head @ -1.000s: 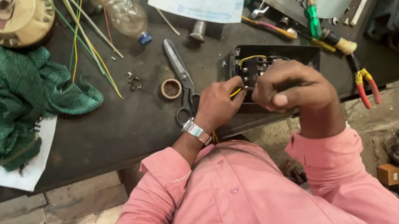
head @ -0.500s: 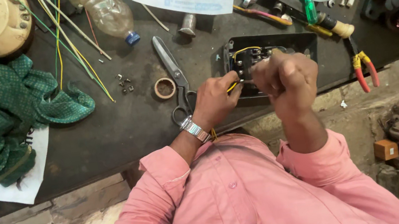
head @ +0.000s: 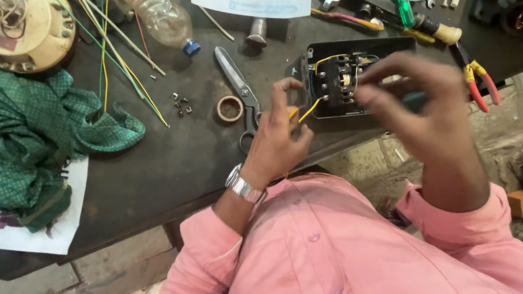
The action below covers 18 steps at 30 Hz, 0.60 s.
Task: The person connects wires to a black electrical component on a workbench. They use a screwdriver to tighten screws on the terminals while holding the wires in place. The person also picks up and positions additional wires during the process.
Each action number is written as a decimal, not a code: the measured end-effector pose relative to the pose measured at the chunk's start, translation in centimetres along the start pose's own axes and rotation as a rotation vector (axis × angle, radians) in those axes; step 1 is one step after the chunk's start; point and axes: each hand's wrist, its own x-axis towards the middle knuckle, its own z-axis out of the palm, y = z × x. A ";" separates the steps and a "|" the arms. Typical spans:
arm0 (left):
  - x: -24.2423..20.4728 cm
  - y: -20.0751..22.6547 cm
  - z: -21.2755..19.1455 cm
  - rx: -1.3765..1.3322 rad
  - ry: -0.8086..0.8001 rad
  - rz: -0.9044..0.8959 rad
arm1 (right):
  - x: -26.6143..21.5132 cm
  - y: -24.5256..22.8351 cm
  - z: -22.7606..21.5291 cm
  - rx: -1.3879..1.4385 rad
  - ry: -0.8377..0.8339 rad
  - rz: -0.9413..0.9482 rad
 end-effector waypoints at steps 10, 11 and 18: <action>-4.0 2.0 -1.6 -0.002 -0.023 0.106 | -1.8 1.7 5.0 -0.164 -0.334 0.068; -4.0 2.1 -1.6 0.000 -0.019 0.074 | -1.8 1.8 5.0 -0.197 -0.311 0.055; -6.7 3.6 -0.9 0.415 0.224 0.292 | -2.9 2.2 5.1 -0.324 -0.360 0.069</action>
